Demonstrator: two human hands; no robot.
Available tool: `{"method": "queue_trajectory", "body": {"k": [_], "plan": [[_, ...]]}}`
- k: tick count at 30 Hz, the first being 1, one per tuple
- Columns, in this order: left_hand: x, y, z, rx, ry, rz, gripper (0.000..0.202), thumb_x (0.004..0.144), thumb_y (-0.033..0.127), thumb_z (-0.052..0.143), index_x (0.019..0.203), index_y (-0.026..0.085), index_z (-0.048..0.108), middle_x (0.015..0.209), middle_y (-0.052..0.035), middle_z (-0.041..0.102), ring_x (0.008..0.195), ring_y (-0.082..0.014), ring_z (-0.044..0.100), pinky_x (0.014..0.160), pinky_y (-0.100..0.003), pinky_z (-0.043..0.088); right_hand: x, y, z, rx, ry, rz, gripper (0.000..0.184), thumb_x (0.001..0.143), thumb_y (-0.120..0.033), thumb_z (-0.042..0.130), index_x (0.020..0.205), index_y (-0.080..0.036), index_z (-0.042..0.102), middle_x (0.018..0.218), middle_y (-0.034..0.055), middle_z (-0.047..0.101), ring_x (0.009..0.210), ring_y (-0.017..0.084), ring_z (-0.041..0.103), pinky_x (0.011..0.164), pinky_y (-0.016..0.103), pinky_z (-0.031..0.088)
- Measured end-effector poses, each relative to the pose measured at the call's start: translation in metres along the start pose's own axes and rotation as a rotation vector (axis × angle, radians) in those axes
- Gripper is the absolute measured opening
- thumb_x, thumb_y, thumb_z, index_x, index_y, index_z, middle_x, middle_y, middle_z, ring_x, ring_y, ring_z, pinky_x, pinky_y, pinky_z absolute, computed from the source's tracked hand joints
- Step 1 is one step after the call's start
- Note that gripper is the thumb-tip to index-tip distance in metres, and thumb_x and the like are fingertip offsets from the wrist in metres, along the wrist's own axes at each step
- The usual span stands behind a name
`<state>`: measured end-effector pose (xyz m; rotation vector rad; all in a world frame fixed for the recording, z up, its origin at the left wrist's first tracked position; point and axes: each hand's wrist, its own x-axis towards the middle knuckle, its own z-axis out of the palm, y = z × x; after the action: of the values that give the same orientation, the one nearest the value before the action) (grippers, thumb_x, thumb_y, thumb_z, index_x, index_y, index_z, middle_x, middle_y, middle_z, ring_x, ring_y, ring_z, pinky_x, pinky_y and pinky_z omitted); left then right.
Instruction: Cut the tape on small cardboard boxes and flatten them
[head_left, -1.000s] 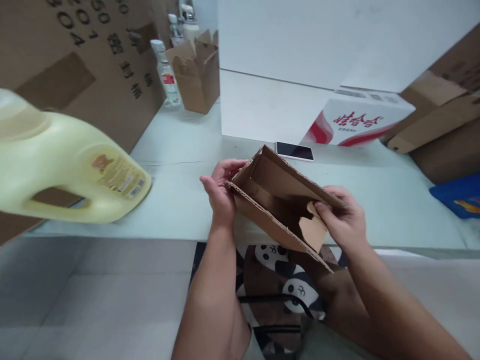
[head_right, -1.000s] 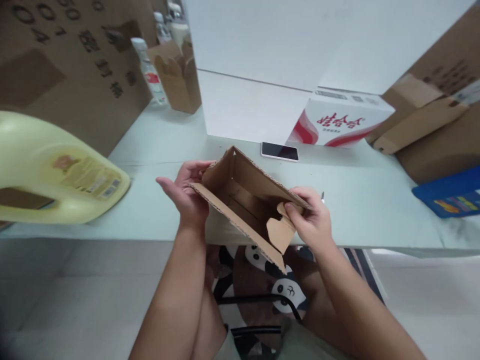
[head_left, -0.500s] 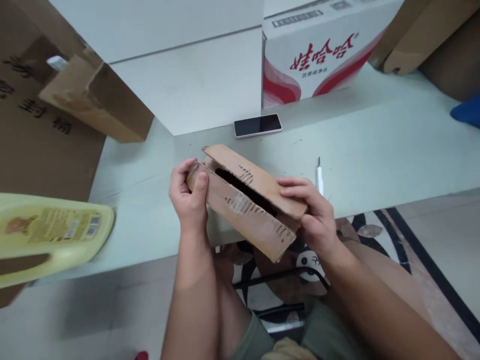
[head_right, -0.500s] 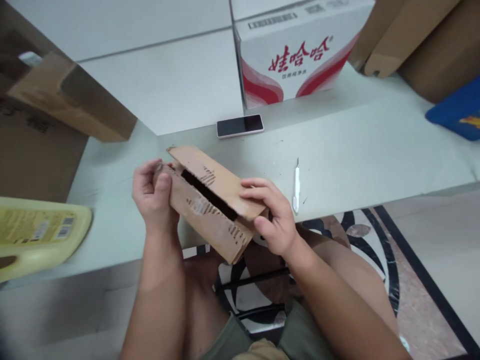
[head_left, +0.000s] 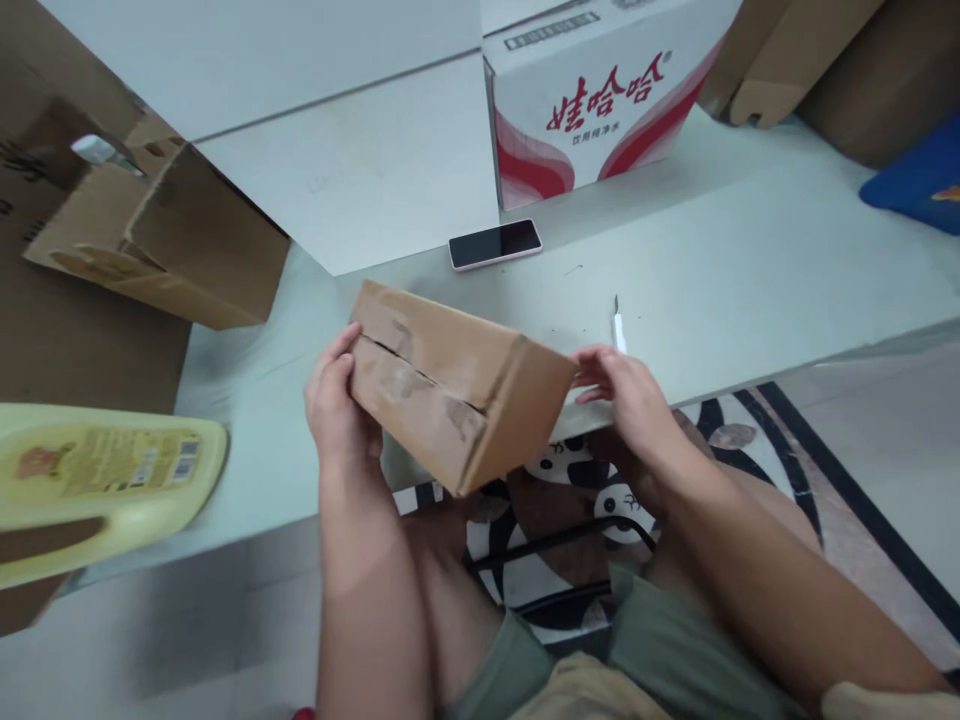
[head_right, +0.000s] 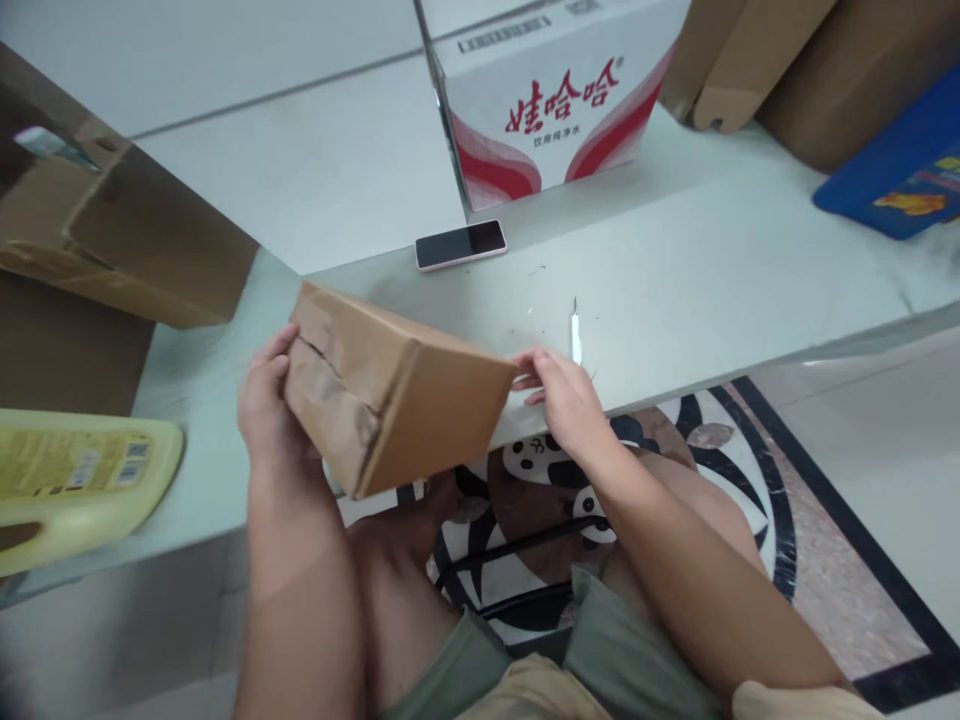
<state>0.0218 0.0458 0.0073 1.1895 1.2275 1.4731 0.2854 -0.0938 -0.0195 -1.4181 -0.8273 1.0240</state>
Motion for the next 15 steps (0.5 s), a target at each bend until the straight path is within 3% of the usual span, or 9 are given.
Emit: {"method": "queue_trajectory", "body": {"k": [2, 4, 7, 9, 11, 13, 15], "plan": [[0.002, -0.004, -0.007, -0.112, 0.056, -0.051, 0.035, 0.076, 0.044, 0.071, 0.105, 0.024, 0.075, 0.118, -0.0048, 0.074, 0.12, -0.0252, 0.066, 0.103, -0.036, 0.054, -0.002, -0.001, 0.001, -0.026, -0.172, -0.058, 0.062, 0.095, -0.076, 0.043, 0.106, -0.024, 0.074, 0.116, 0.012, 0.078, 0.104, 0.029, 0.075, 0.088, 0.048, 0.062], [0.003, -0.009, -0.014, -0.144, 0.011, -0.138, 0.035, 0.075, 0.05, 0.072, 0.099, 0.024, 0.073, 0.105, -0.0047, 0.076, 0.098, -0.0215, 0.07, 0.081, -0.03, 0.058, -0.007, -0.006, 0.003, -0.071, -0.276, -0.281, 0.061, 0.096, -0.076, 0.046, 0.124, -0.029, 0.074, 0.146, 0.0087, 0.067, 0.137, 0.031, 0.062, 0.115, 0.053, 0.051], [-0.002, -0.013, -0.016, -0.083, -0.273, -0.362, 0.048, 0.079, 0.069, 0.063, 0.085, 0.022, 0.069, 0.074, -0.0063, 0.07, 0.063, -0.0197, 0.064, 0.053, -0.029, 0.049, -0.012, -0.014, 0.005, -0.161, -0.339, -0.565, 0.054, 0.099, -0.065, 0.053, 0.146, -0.039, 0.061, 0.174, -0.0026, 0.033, 0.163, 0.028, 0.029, 0.132, 0.053, 0.028], [-0.009, -0.014, -0.013, -0.041, -0.534, -0.483, 0.066, 0.081, 0.083, 0.052, 0.085, 0.021, 0.071, 0.066, -0.0094, 0.068, 0.057, -0.0227, 0.065, 0.049, -0.032, 0.048, -0.013, -0.018, 0.006, -0.187, -0.326, -0.624, 0.059, 0.1, -0.061, 0.055, 0.155, -0.043, 0.049, 0.177, -0.0039, 0.025, 0.165, 0.028, 0.021, 0.133, 0.056, 0.025], [-0.017, -0.014, -0.008, 0.008, -0.777, -0.579, 0.078, 0.079, 0.093, 0.044, 0.089, 0.02, 0.074, 0.067, -0.0129, 0.071, 0.062, -0.0273, 0.071, 0.052, -0.035, 0.051, -0.013, -0.02, 0.006, -0.212, -0.269, -0.647, 0.06, 0.099, -0.059, 0.057, 0.156, -0.042, 0.047, 0.174, -0.0009, 0.033, 0.165, 0.029, 0.023, 0.134, 0.059, 0.021], [-0.023, -0.016, -0.005, 0.091, -0.97, -0.671, 0.083, 0.078, 0.096, 0.042, 0.09, 0.021, 0.075, 0.07, -0.015, 0.074, 0.064, -0.0296, 0.073, 0.054, -0.036, 0.052, -0.013, -0.022, 0.005, -0.244, -0.195, -0.666, 0.051, 0.099, -0.056, 0.058, 0.148, -0.039, 0.058, 0.165, 0.0023, 0.048, 0.162, 0.03, 0.03, 0.134, 0.061, 0.02], [-0.025, -0.02, -0.002, 0.212, -1.082, -0.721, 0.081, 0.08, 0.095, 0.043, 0.088, 0.021, 0.076, 0.075, -0.016, 0.076, 0.061, -0.0287, 0.073, 0.048, -0.034, 0.047, -0.013, -0.023, 0.004, -0.252, -0.117, -0.69, 0.038, 0.1, -0.052, 0.059, 0.131, -0.034, 0.071, 0.158, 0.0047, 0.057, 0.157, 0.031, 0.04, 0.132, 0.06, 0.026]]}}
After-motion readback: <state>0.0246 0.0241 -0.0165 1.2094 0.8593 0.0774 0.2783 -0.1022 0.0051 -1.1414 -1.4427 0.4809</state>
